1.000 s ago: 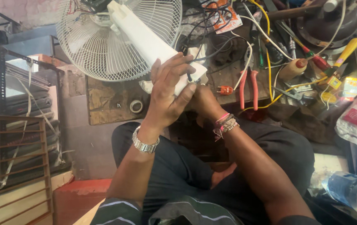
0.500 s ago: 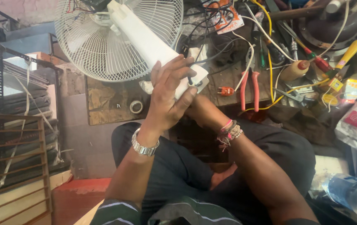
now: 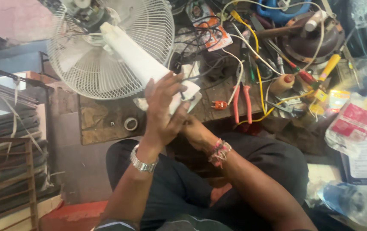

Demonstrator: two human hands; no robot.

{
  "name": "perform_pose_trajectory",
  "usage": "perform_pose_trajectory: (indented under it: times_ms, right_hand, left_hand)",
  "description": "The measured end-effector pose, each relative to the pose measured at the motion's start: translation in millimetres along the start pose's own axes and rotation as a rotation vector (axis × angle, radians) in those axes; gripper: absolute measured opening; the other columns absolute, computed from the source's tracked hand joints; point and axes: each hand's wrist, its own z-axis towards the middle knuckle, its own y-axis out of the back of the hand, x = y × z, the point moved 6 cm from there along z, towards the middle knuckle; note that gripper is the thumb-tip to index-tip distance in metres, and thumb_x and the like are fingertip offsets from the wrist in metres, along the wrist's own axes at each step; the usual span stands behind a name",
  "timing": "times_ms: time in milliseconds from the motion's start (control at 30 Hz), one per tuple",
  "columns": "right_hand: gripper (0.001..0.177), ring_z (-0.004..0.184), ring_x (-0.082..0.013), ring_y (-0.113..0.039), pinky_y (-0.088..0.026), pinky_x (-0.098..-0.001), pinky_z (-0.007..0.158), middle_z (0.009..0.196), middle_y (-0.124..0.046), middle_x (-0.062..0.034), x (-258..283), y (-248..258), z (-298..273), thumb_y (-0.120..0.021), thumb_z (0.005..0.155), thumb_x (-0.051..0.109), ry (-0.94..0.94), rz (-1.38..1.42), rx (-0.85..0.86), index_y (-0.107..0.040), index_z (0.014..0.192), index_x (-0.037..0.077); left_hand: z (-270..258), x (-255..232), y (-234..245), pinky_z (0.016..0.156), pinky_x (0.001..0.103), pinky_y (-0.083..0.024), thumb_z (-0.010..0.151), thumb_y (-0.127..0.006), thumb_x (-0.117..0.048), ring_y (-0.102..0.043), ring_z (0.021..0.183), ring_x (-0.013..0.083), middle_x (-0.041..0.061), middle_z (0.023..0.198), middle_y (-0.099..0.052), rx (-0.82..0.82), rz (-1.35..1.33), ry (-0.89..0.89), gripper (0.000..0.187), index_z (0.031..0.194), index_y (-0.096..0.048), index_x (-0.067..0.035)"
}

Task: The person repairs a white pedestal fan by manipulating its internal wiring and reassembling the base cover. They use a screwdriver to secure screws and pliers to handle wires, working in a cluttered workshop environment.

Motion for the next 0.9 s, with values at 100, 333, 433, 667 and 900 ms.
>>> perform_pose_trajectory:
  times_ms: [100, 333, 433, 667, 900]
  right_hand:
    - [0.033, 0.11, -0.0224, -0.065, -0.052, -0.0364, 0.096, 0.118, -0.071, -0.0143, 10.7, -3.4, -1.4, -0.066, 0.092, 0.007, -0.022, -0.345, 0.105, -0.064, 0.122, -0.005]
    - [0.04, 0.108, -0.0327, -0.069, -0.052, -0.041, 0.094, 0.118, -0.072, -0.0191, 61.9, -13.6, -31.9, -0.068, 0.089, 0.021, 0.13, -1.083, 0.245, -0.065, 0.125, 0.004]
    - [0.038, 0.101, -0.0367, -0.071, -0.055, -0.0435, 0.089, 0.111, -0.074, -0.0189, 90.1, -3.0, -50.2, -0.068, 0.089, 0.027, 0.03, -1.268, 0.198, -0.068, 0.123, 0.009]
    - [0.041, 0.096, -0.0397, -0.07, -0.054, -0.0476, 0.082, 0.103, -0.073, -0.0198, 143.3, 8.3, -75.1, -0.068, 0.087, 0.025, 0.163, -1.375, 0.062, -0.065, 0.125, 0.01]
    - [0.027, 0.083, -0.0355, -0.072, -0.055, -0.0483, 0.069, 0.09, -0.075, -0.0118, 112.2, 4.5, -77.2, -0.062, 0.09, 0.034, 0.027, -1.548, 0.184, -0.068, 0.111, 0.017]
  left_hand:
    - [-2.5, 0.1, 5.5, 0.13, 0.056, -0.021, 0.099, -0.063, -0.028, -0.049, 0.149, 0.0361, 0.012, 0.145, -0.063, -0.02, 0.033, 0.013, 0.029, 0.123, -0.063, -0.012]
    - [-2.0, -5.3, 9.8, 0.128, 0.058, -0.024, 0.096, -0.071, -0.037, -0.044, 0.15, 0.0398, 0.015, 0.15, -0.056, 0.031, 0.09, -0.043, 0.043, 0.129, -0.062, -0.011]
    - [3.7, -15.3, 11.8, 0.126, 0.057, -0.026, 0.092, -0.074, -0.042, -0.043, 0.149, 0.041, 0.016, 0.151, -0.054, 0.038, 0.162, -0.101, 0.054, 0.134, -0.06, -0.011]
    - [26.6, -41.1, 29.6, 0.122, 0.059, -0.029, 0.09, -0.076, -0.046, -0.044, 0.147, 0.041, 0.019, 0.153, -0.051, 0.058, 0.191, -0.178, 0.074, 0.149, -0.05, -0.009]
    - [190.7, 15.0, -16.3, 0.087, 0.042, -0.055, 0.096, -0.078, -0.039, -0.07, 0.1, 0.032, 0.019, 0.107, -0.071, 0.189, 0.104, -0.191, 0.048, 0.122, -0.069, 0.0]
